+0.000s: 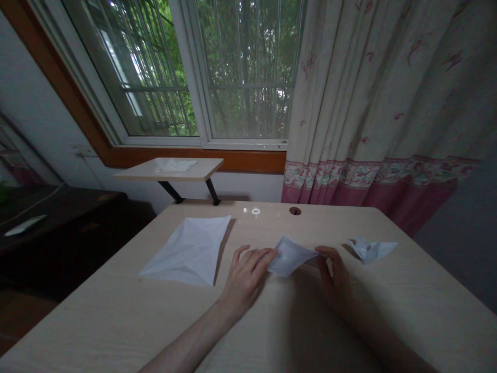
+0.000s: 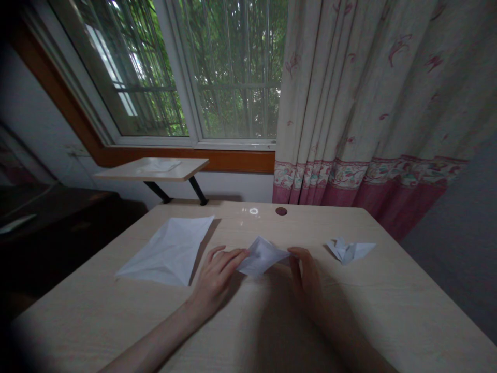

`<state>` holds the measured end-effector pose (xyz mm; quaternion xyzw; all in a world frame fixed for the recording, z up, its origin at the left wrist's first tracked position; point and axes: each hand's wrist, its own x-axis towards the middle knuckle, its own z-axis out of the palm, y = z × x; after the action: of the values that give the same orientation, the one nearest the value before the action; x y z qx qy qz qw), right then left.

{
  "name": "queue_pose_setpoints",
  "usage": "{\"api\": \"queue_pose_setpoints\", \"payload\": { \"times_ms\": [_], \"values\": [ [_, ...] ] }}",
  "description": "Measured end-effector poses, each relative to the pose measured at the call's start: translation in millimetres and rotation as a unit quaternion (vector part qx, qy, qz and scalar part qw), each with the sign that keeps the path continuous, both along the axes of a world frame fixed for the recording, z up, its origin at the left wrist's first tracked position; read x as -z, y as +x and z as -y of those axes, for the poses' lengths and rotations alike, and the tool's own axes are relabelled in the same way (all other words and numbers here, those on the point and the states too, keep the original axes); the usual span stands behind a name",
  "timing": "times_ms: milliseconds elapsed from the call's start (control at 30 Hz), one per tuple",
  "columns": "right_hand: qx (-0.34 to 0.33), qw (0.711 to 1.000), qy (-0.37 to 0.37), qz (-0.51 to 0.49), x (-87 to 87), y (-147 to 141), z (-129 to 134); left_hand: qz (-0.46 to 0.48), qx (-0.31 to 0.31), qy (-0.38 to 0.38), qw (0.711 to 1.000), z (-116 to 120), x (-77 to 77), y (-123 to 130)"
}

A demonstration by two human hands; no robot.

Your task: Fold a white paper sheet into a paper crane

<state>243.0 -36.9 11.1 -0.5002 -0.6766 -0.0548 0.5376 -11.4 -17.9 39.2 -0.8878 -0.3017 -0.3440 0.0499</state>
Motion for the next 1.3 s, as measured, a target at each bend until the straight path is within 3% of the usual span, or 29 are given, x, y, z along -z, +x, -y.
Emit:
{"api": "queue_pose_setpoints", "payload": {
  "times_ms": [333,433,567,733,1100,1300],
  "values": [
    [-0.006,1.0,-0.014,0.011,9.7,0.1,-1.7,0.151,0.015,-0.05,0.987,-1.6,14.5,1.5],
    [-0.007,0.999,-0.03,0.007,9.9,-0.9,-1.0,0.229,-0.006,-0.07,0.971,-2.0,13.6,6.2],
    [0.008,0.998,-0.055,-0.026,12.1,-3.3,0.4,0.311,-0.026,-0.159,0.936,-0.8,8.8,12.3],
    [0.006,0.996,-0.059,-0.061,10.7,-6.0,2.8,0.318,-0.013,-0.234,0.919,1.0,8.7,14.2],
    [-0.052,0.998,-0.037,-0.002,-3.4,-9.9,9.4,0.234,0.048,-0.203,0.95,6.4,11.9,13.5],
    [-0.094,0.995,-0.035,0.019,-14.3,-14.3,12.8,0.241,0.079,-0.196,0.947,10.0,15.7,17.3]
  ]
}}
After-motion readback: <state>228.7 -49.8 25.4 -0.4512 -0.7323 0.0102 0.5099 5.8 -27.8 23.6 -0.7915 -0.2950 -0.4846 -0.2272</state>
